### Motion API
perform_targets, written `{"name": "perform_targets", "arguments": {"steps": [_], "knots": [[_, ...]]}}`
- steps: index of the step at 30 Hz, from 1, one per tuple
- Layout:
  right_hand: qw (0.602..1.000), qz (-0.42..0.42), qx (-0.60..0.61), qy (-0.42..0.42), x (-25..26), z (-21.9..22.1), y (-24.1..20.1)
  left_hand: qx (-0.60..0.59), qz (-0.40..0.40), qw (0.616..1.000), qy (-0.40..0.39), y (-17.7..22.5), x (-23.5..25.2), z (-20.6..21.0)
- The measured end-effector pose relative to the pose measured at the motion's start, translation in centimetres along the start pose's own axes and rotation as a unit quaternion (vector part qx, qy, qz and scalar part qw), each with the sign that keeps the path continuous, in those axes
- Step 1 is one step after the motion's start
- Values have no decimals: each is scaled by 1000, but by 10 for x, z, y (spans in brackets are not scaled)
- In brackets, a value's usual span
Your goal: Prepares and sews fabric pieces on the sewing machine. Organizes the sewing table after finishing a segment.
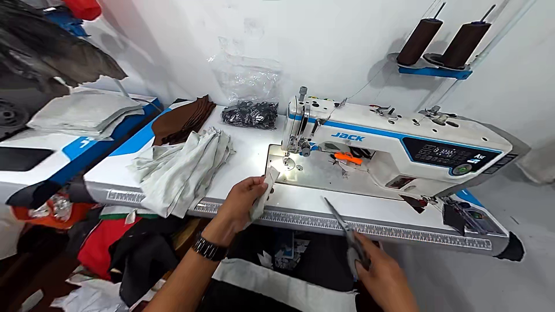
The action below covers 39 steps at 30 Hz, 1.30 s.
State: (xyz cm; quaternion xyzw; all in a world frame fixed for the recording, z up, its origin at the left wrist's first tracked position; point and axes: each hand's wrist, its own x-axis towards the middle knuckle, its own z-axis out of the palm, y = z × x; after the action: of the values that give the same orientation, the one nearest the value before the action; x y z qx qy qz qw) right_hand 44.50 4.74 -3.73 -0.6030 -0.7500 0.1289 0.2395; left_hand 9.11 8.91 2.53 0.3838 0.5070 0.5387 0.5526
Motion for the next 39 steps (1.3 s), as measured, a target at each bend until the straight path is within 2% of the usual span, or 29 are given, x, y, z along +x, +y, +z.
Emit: {"name": "perform_targets", "arguments": {"steps": [1, 2, 3, 4, 5, 6, 7, 11, 18, 23, 31, 33, 35, 37, 39], "knots": [[990, 3, 139, -24, -10, 7, -3, -51, -21, 998, -11, -3, -18, -2], [953, -4, 299, -55, -20, 15, -12, -79, -31, 996, -15, -5, -34, -3], [897, -22, 432, -91, -29, 23, -27, -89, -31, 996, -12, -6, -48, -3], [849, -46, 510, -132, -38, 32, -42, -86, -23, 996, -5, -7, -61, -3], [818, -68, 546, -169, -45, 40, -58, -75, -9, 997, 8, -8, -71, -2], [805, -82, 556, -190, -51, 47, -74, -52, 8, 998, 21, -8, -79, -1], [810, -81, 545, -200, -55, 52, -90, -23, 29, 999, 34, -9, -85, 0], [872, -71, 437, -210, -49, 60, -125, 70, 93, 992, 55, -14, -96, -2], [871, -79, 450, -182, -36, 75, -145, 133, 144, 977, 89, -31, -98, -6], [877, -84, 449, -150, -38, 85, -146, 129, 141, 978, 85, -33, -98, -10], [885, -47, 444, -133, -47, 89, -149, 58, 71, 993, 73, -28, -98, -14], [881, -37, 452, -134, -46, 90, -144, 52, 71, 994, 65, -27, -100, -16], [890, -24, 442, -107, -35, 78, -130, 69, 107, 989, 72, -18, -103, -24], [915, -17, 396, -73, -16, 54, -105, 120, 169, 973, 100, 7, -108, -40], [957, -18, 289, -27, 8, 27, -71, 212, 238, 938, 135, 46, -112, -58]]}}
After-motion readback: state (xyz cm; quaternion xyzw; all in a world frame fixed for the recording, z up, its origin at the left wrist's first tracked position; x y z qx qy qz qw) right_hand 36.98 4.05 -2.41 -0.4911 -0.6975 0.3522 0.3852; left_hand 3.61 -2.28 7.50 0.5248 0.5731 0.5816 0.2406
